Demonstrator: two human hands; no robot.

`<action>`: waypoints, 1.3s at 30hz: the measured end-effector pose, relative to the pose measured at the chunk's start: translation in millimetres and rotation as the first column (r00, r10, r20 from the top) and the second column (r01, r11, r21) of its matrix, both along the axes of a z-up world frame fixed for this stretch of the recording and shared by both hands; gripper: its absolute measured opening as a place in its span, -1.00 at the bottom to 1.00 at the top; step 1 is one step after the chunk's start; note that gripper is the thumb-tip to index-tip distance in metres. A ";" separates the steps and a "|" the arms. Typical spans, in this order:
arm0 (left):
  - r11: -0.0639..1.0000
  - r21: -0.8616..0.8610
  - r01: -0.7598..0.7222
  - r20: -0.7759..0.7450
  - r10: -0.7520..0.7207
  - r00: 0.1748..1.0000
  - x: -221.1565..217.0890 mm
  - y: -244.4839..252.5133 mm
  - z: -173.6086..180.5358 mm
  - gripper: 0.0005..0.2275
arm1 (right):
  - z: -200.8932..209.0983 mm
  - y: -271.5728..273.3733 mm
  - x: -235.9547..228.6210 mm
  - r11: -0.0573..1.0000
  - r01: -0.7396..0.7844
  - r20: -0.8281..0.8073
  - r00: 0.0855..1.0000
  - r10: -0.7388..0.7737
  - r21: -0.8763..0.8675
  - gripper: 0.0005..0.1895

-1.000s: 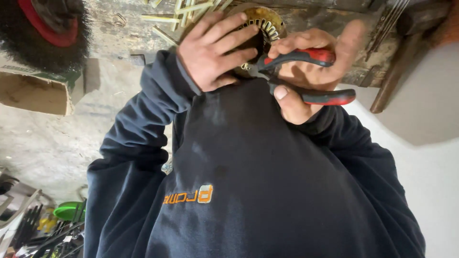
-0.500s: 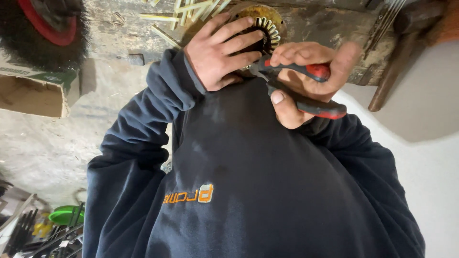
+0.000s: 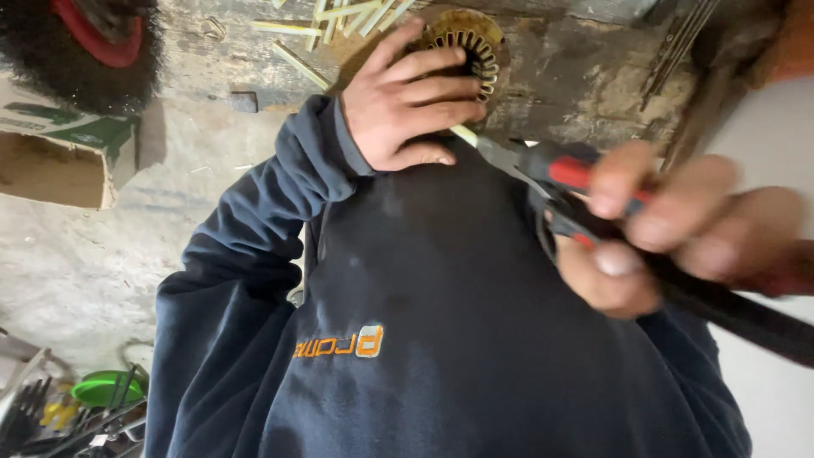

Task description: The person uses pliers to remove small metal pins from a circular mechanical component, likely a clutch hub, placed on a wooden workbench. They systematically extract the pins and place them on the table surface.

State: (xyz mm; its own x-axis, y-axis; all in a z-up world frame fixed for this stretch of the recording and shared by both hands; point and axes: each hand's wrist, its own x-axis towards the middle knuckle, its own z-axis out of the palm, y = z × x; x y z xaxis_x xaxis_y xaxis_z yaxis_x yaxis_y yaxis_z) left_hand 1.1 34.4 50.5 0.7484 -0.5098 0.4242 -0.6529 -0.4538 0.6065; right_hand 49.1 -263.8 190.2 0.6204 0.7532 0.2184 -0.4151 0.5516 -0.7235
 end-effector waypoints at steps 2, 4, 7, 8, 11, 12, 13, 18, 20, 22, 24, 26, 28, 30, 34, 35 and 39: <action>0.998 -0.060 0.014 0.016 -0.013 1.000 0.8 -2.2 -7.5 -0.61 | 1.9 -2.6 -1.3 0.980 0.144 0.201 0.973 -0.115 -0.138 -0.40; 0.992 -0.120 0.025 0.035 -0.021 0.999 2.6 3.0 -17.8 -0.70 | -8.3 11.5 3.1 0.922 0.304 0.407 0.894 -0.188 -0.242 -0.27; 0.995 -0.090 -0.047 0.054 0.052 0.997 -0.2 27.1 -26.1 -0.77 | -37.8 52.7 15.4 0.766 0.614 0.489 0.617 -0.616 0.189 -0.29; 0.990 -0.010 -0.144 0.028 0.144 0.989 -4.0 37.6 -20.1 -0.74 | -43.5 62.0 16.3 0.771 0.598 0.513 0.602 -0.613 0.219 -0.20; 0.935 0.149 -0.321 -0.046 0.331 0.943 -17.6 53.8 -17.7 -0.65 | -61.2 69.5 13.8 0.775 0.575 0.549 0.572 -0.610 0.263 -0.04; 0.887 0.231 -0.400 -0.087 0.429 0.899 -22.8 57.2 -18.8 -0.59 | -66.7 69.2 12.3 0.777 0.564 0.564 0.558 -0.609 0.281 0.02; 0.887 0.233 -0.399 -0.091 0.428 0.899 -22.4 51.7 -15.6 -0.59 | -75.8 63.2 5.9 0.776 0.566 0.561 0.560 -0.610 0.279 0.02; 0.938 0.156 -0.310 -0.074 0.324 0.943 -15.1 24.3 -0.5 -0.51 | -93.7 58.8 -6.6 0.753 0.657 0.479 0.652 -0.587 0.029 0.16; 0.947 0.138 -0.289 -0.073 0.301 0.951 -13.2 17.4 0.5 -0.52 | -99.1 56.1 -8.5 0.768 0.640 0.515 0.653 -0.555 0.016 0.16; 0.956 0.121 -0.267 -0.073 0.276 0.958 -11.1 10.0 4.4 -0.53 | -109.9 47.6 -11.9 0.780 0.625 0.551 0.651 -0.522 0.001 0.18; 0.972 0.083 -0.221 -0.014 0.223 0.975 -7.3 2.8 11.6 -0.53 | -125.8 33.7 -15.1 0.709 0.700 0.441 0.611 -0.657 0.087 0.15; 0.982 0.047 -0.185 -0.006 0.185 0.983 -2.4 -6.5 13.8 -0.53 | -114.8 29.9 -11.6 0.717 0.692 0.448 0.616 -0.648 0.087 -0.01; 0.989 0.012 -0.149 0.004 0.149 0.989 0.2 -14.4 16.1 -0.52 | -97.1 34.6 -8.3 0.724 0.685 0.456 0.619 -0.640 0.086 -0.12; 0.992 -0.057 -0.110 -0.032 0.108 0.994 3.4 -20.7 18.7 -0.53 | -72.0 47.9 -3.0 0.708 0.684 0.495 0.561 -0.664 0.174 0.10; 0.986 -0.154 -0.066 -0.079 0.055 0.995 1.0 -37.2 30.6 -0.55 | -88.1 29.5 1.3 0.598 0.727 0.476 0.417 -0.774 0.337 -0.06; 0.974 -0.224 -0.035 -0.122 0.008 0.992 -0.7 -43.0 32.5 -0.57 | -88.8 26.1 -0.3 0.616 0.761 0.403 0.508 -0.762 0.206 0.01; 0.934 -0.356 0.014 -0.245 -0.108 0.963 -4.2 -59.3 39.8 -0.65 | -94.4 40.4 -6.1 0.643 0.754 0.282 0.594 -0.754 0.131 0.08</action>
